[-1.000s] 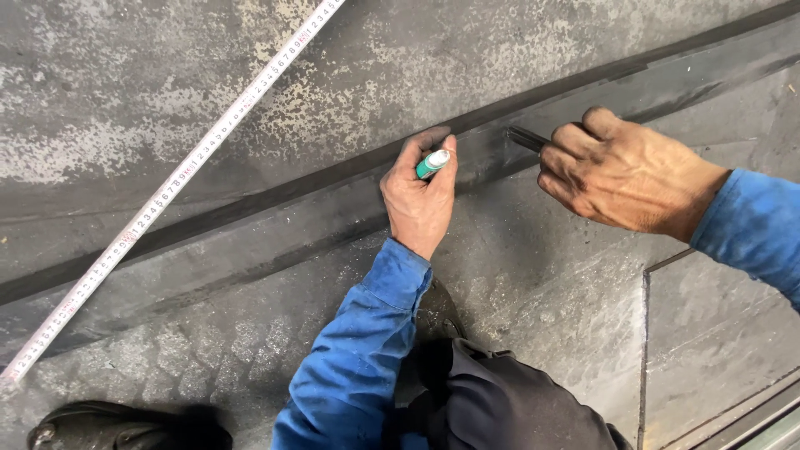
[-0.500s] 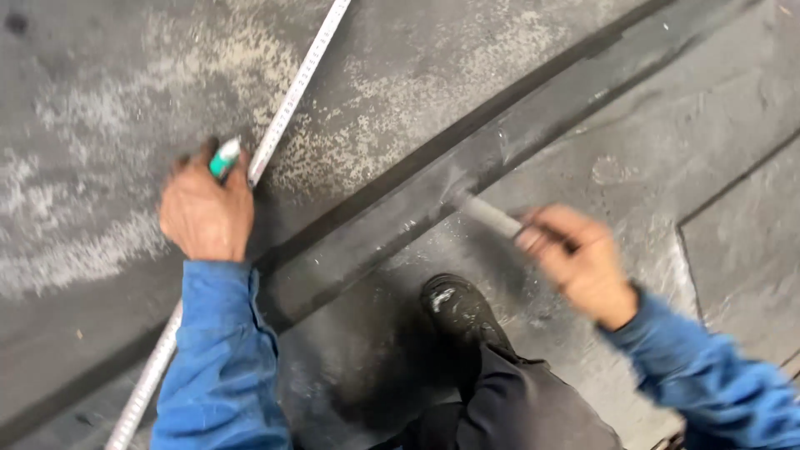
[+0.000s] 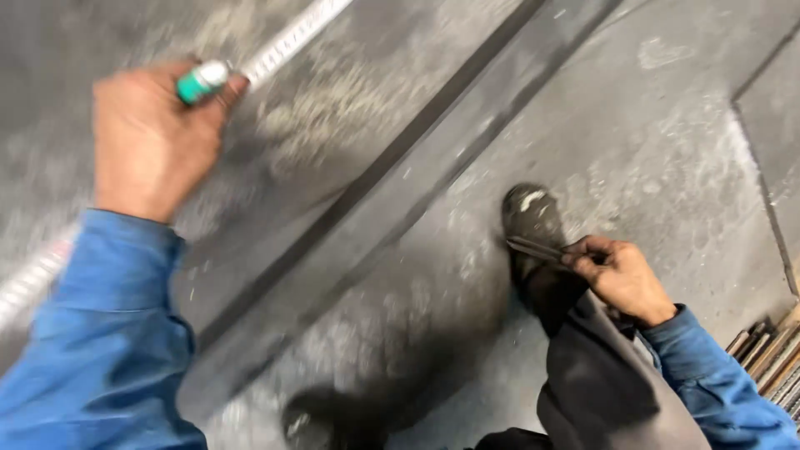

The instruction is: Measure and mark points on a long metal beam using a tape measure, L-square, divider, and marker.

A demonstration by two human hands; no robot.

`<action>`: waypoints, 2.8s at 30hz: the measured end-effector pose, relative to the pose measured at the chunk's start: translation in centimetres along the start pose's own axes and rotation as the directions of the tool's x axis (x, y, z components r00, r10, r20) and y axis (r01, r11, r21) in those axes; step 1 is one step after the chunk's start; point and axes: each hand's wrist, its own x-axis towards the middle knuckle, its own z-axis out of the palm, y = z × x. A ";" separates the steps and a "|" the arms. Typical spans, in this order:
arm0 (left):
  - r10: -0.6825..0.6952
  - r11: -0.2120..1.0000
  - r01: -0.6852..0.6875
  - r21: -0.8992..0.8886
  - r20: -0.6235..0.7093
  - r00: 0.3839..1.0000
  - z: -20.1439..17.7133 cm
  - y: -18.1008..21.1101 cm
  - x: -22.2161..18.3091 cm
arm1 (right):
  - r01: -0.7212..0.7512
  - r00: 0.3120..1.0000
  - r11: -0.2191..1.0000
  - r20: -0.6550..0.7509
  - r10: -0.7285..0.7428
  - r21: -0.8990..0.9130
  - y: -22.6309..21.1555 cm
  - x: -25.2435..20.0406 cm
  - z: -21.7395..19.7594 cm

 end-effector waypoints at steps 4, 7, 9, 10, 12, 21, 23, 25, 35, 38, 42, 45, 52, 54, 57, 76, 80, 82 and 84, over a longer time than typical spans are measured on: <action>0.020 0.999 -0.014 0.042 -0.137 0.990 -3.9 -2.4 -6.1 | 0.138 0.974 0.971 -0.149 -0.169 -0.197 -2.7 -3.2 4.1; 0.064 0.996 -0.082 -0.042 -0.322 0.945 -3.1 -4.8 -10.0 | 0.352 0.933 0.932 -0.056 -0.357 -0.083 -1.5 -3.3 6.0; 0.021 0.989 -0.067 -0.133 -0.325 0.946 -2.7 -4.7 -12.4 | 0.390 0.919 0.914 -0.014 -0.394 -0.109 0.5 -5.5 7.6; 0.016 0.972 -0.101 -0.214 -0.365 0.931 -3.0 -4.4 -10.9 | 0.448 0.890 0.884 -0.022 -0.455 -0.136 0.1 -5.0 6.9; -0.020 0.955 -0.113 -0.274 -0.438 0.899 -4.0 -3.3 -9.6 | 0.403 0.912 0.890 0.007 -0.411 -0.215 -1.0 -8.2 6.0; -0.124 0.826 -0.165 -0.538 -0.461 0.879 -8.1 -0.4 -12.9 | 0.564 0.745 0.826 0.418 -0.520 0.023 -5.3 -13.8 17.2; -0.091 0.887 -0.134 -0.441 -0.452 0.887 -9.6 -1.7 -14.6 | 0.620 0.692 0.781 0.420 -0.588 0.072 -8.6 -13.1 20.1; 0.042 0.935 -0.211 -0.286 -0.500 0.865 -10.9 -3.4 -17.7 | 0.746 0.645 0.662 0.334 -0.687 -0.080 -11.4 -12.7 22.9; -0.327 0.944 0.303 -0.131 -0.247 0.912 -16.9 -2.6 -32.5 | 0.842 0.523 0.503 0.530 -0.668 -0.197 -15.0 -9.8 27.7; -0.382 0.922 0.372 -0.105 -0.108 0.918 -14.5 0.4 -36.3 | 0.943 0.228 0.132 0.306 -0.924 -0.304 -15.4 -10.9 26.5; -0.387 0.883 0.331 -0.334 -0.118 0.914 -5.1 1.5 -38.2 | 0.997 -0.079 -0.080 0.060 -0.995 -0.016 -18.2 -14.3 23.6; -0.294 0.869 0.238 -0.435 -0.064 0.954 2.0 1.8 -38.1 | 0.988 -0.154 -0.154 -0.008 -0.988 -0.002 -18.5 -15.2 23.4; -0.342 0.826 0.345 -0.446 0.091 0.935 7.9 4.4 -37.1 | 0.854 0.457 0.468 0.102 -0.883 0.228 -17.5 -15.3 25.9; -0.307 0.830 0.320 -0.456 0.105 0.946 7.8 3.8 -37.4 | 0.877 0.422 0.416 0.032 -0.906 0.241 -17.4 -15.2 26.3; -0.279 0.841 0.261 -0.473 0.032 0.960 8.0 2.6 -37.5 | 0.906 0.340 0.314 -0.048 -0.939 0.284 -17.3 -14.4 26.9; -0.206 0.972 0.217 0.096 -0.111 0.972 -2.0 -5.2 -37.1 | 0.922 0.342 0.387 -0.528 -0.778 0.026 -17.4 1.5 11.1; -0.225 0.966 0.237 0.103 -0.118 0.967 -3.4 -4.1 -36.6 | 0.940 0.242 0.327 -0.486 -0.840 -0.097 -17.5 5.3 7.4; -0.295 0.951 0.302 0.059 -0.107 0.950 -3.2 -3.9 -36.7 | 0.925 0.183 0.303 -0.430 -0.884 -0.229 -18.2 5.9 6.1; -0.296 0.948 0.304 0.090 -0.096 0.950 -2.8 -4.4 -37.0 | 0.927 0.179 0.289 -0.397 -0.900 -0.239 -19.0 6.3 5.6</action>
